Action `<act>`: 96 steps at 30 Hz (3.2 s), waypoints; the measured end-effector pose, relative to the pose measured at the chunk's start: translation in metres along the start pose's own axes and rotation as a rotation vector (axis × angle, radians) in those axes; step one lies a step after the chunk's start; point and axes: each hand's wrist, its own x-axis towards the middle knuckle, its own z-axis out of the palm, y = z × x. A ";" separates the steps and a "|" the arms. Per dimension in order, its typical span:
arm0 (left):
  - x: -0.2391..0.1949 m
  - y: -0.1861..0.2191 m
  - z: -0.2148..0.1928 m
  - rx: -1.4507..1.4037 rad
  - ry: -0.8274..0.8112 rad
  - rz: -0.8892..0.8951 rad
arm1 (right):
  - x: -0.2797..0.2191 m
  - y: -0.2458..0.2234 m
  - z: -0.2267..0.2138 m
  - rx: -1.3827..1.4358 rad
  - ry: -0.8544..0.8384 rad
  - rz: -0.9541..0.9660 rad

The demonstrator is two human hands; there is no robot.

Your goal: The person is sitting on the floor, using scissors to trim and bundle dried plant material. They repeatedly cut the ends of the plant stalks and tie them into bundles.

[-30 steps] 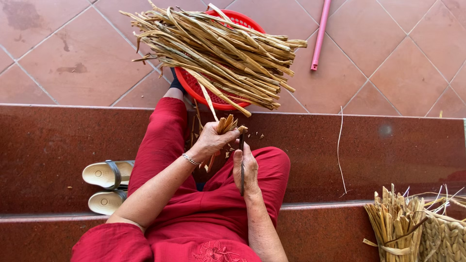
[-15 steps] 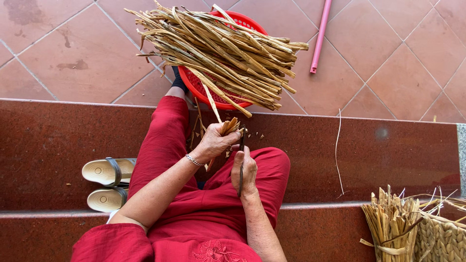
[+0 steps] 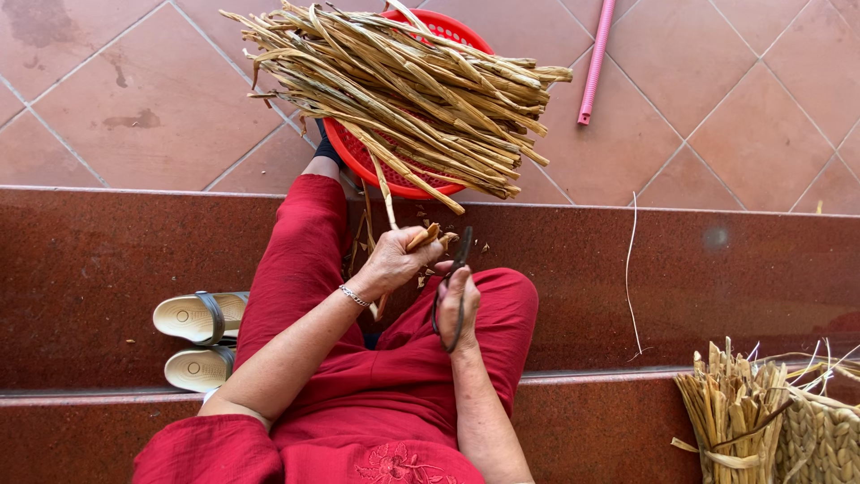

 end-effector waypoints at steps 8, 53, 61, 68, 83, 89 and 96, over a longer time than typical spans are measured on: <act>0.062 -0.004 -0.004 0.366 0.129 0.369 | 0.026 0.013 -0.028 0.452 0.120 0.251; 0.018 0.004 0.004 -0.349 -0.074 -0.038 | -0.004 -0.055 -0.004 -0.654 0.019 -0.292; 0.015 0.005 0.009 -0.417 -0.086 -0.095 | -0.004 -0.045 -0.001 -0.658 0.028 -0.233; 0.011 -0.006 0.012 -0.421 -0.117 -0.092 | -0.001 -0.036 -0.001 -0.586 0.025 -0.298; 0.024 0.004 -0.031 -0.312 0.149 0.073 | 0.033 0.009 -0.031 0.527 0.005 0.351; 0.079 0.016 -0.004 0.400 0.246 0.445 | 0.044 0.028 -0.038 0.699 0.010 0.393; 0.166 -0.015 0.058 0.963 0.122 0.347 | 0.045 0.024 -0.040 0.727 0.045 0.395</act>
